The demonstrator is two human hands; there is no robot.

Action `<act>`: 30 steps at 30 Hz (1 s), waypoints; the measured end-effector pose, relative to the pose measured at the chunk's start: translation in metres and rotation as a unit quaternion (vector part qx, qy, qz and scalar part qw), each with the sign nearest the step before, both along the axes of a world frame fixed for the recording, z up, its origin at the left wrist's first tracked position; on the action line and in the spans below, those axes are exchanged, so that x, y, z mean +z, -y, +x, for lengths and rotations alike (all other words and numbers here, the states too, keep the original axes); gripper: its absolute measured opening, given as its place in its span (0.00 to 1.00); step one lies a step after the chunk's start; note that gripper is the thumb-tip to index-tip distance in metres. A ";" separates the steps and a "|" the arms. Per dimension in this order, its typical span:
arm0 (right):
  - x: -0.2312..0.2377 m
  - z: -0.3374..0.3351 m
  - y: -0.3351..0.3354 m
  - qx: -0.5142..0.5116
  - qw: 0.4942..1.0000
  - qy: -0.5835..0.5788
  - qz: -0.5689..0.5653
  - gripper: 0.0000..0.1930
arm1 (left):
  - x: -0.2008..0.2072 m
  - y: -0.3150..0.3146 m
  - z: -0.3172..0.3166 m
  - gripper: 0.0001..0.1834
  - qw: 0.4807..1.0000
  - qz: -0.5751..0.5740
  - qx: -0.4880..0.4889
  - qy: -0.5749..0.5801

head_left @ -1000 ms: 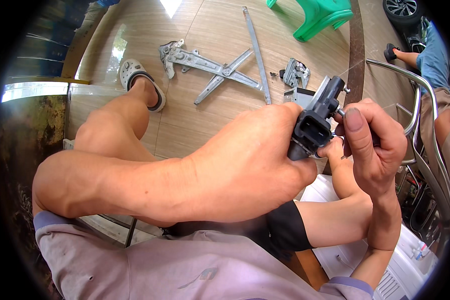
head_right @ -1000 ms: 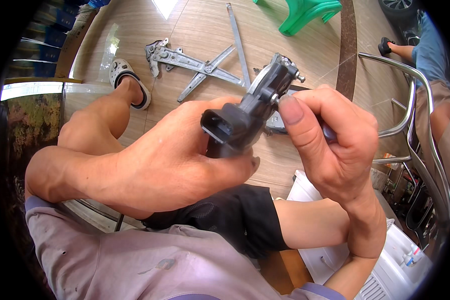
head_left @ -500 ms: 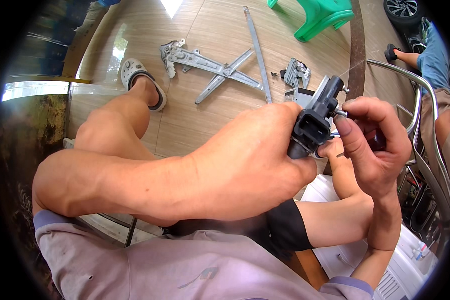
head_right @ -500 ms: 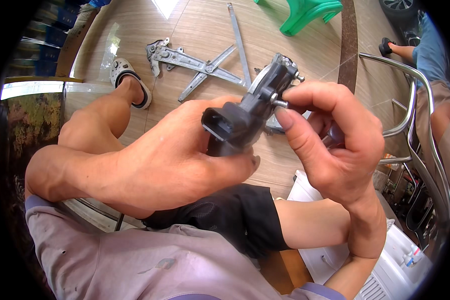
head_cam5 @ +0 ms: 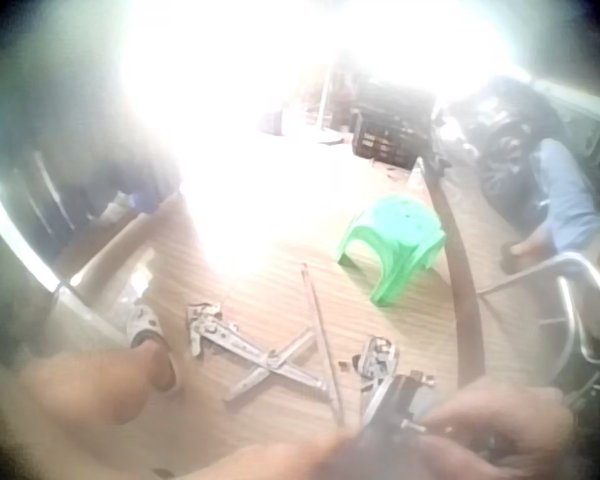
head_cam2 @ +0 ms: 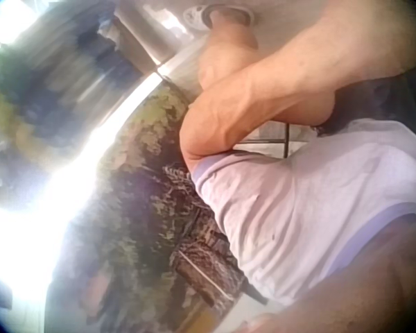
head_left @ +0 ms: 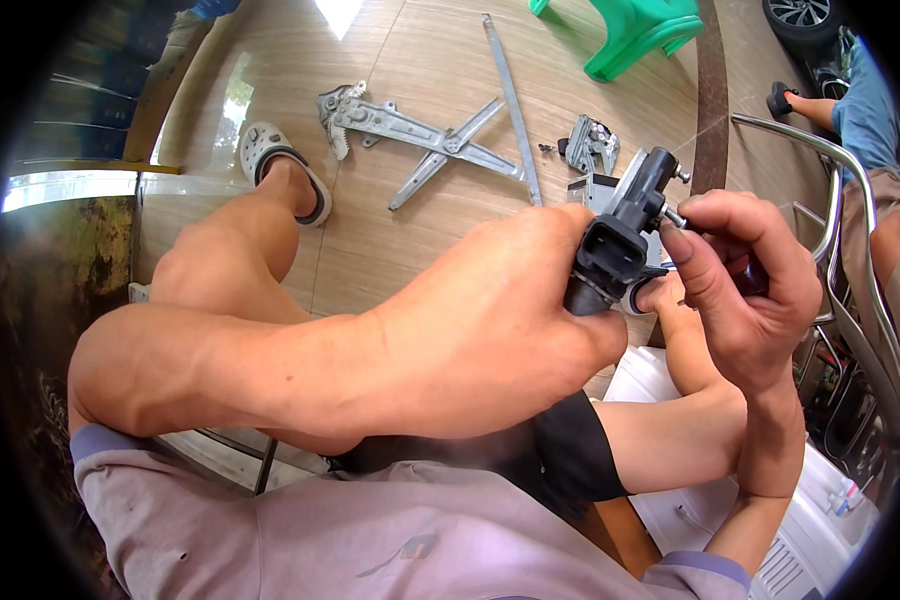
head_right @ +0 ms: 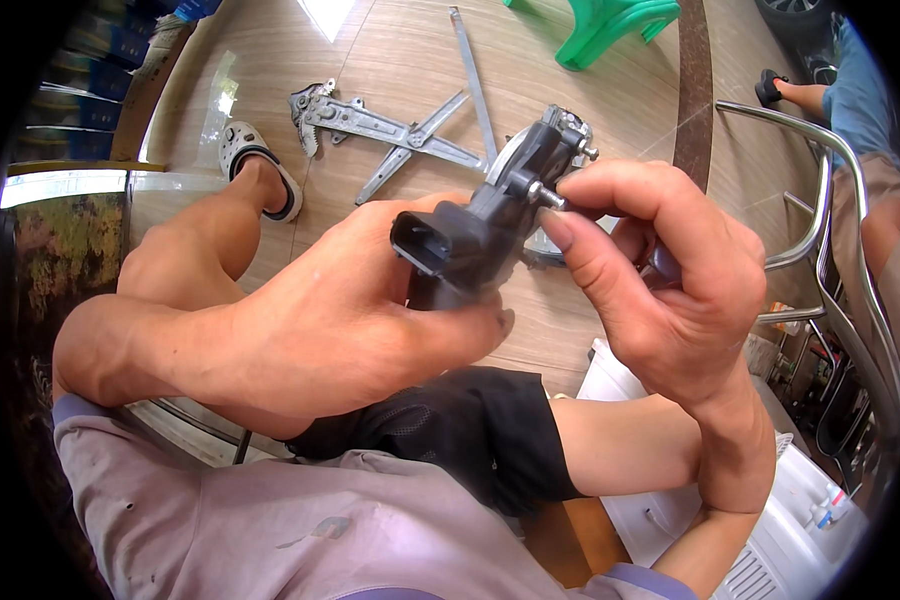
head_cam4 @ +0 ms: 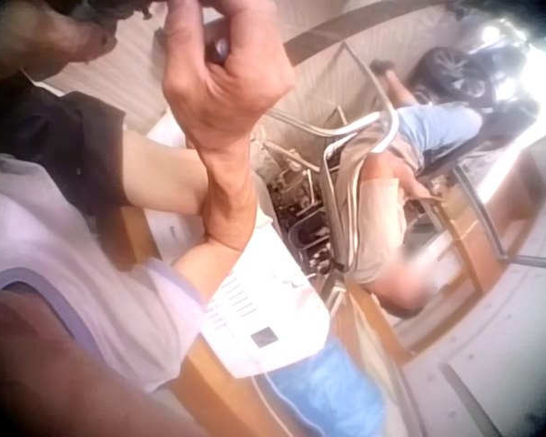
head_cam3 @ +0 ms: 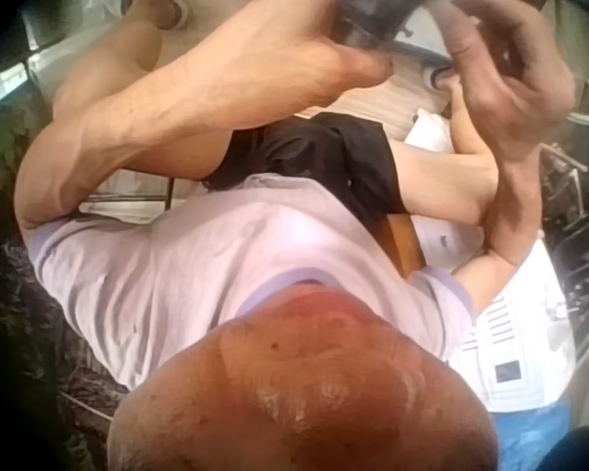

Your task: The person repairs a car window motor part by holding the component and driving screws into it with a screwdriver.

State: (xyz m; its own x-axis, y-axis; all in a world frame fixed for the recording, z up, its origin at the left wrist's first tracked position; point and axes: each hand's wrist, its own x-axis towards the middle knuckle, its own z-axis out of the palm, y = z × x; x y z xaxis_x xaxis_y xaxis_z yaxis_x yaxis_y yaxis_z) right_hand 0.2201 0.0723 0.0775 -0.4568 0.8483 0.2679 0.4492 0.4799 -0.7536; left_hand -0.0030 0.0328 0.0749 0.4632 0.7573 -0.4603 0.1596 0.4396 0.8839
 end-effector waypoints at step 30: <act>0.004 0.000 -0.001 0.026 0.998 0.048 0.037 0.10 | -0.005 0.002 0.001 0.17 1.000 0.027 0.005 -0.003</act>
State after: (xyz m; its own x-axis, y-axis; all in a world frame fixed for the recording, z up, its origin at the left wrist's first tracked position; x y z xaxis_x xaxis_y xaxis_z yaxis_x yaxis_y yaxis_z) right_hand 0.2200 0.0736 0.0818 -0.5263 0.8019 0.2827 0.4904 0.5578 -0.6696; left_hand -0.0021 0.0308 0.0700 0.4536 0.7855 -0.4210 0.1609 0.3924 0.9056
